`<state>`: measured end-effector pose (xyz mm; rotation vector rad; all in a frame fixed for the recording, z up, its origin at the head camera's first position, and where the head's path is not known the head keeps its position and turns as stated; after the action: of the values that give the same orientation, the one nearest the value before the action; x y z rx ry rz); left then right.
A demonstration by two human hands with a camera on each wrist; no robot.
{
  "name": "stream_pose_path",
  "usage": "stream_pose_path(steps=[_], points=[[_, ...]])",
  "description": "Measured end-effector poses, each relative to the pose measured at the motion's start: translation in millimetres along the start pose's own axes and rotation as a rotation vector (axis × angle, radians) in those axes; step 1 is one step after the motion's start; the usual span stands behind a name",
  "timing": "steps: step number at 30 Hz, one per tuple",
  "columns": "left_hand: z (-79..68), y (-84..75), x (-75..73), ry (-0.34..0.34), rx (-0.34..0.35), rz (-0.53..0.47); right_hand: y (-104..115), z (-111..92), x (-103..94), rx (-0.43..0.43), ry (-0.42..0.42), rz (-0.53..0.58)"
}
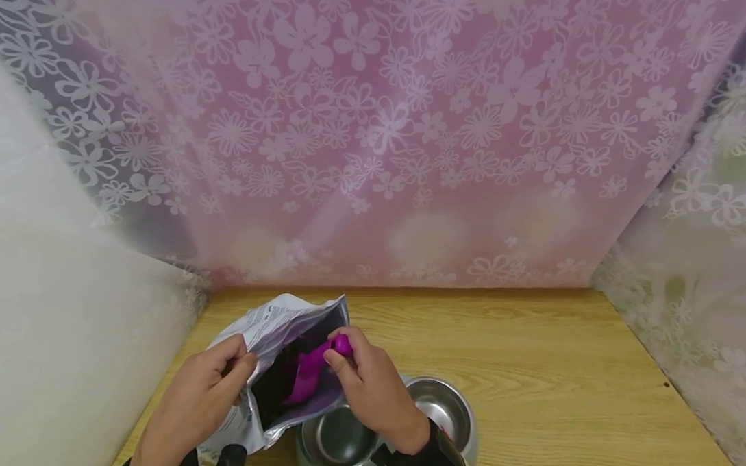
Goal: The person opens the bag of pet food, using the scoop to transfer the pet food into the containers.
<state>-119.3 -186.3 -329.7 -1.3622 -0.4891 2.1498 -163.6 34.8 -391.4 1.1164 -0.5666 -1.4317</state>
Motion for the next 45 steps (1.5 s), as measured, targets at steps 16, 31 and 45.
stream_pose_path(steps=[16,31,45], points=[[0.7,3.8,-3.5,0.000,0.017,-0.015,-7.7,-12.5,2.7,0.011,-0.084,0.033],[0.6,3.9,-6.4,0.021,-0.037,-0.046,3.8,-12.9,-3.3,-0.103,-0.182,0.204],[1.6,6.8,-9.8,-0.008,-0.024,-0.048,5.8,-18.6,-36.0,-0.087,-0.272,0.233]])
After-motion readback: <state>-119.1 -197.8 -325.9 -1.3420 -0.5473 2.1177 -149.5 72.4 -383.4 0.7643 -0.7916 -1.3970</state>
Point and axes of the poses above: each hand's wrist, its own z-axis towards the middle knuckle, its own x-axis out of the palm, y = z × x, the point moved 3 cm from there along z, towards the middle knuckle, and after that the axes turned 5 degrees about -y, right-handed, at the moved point
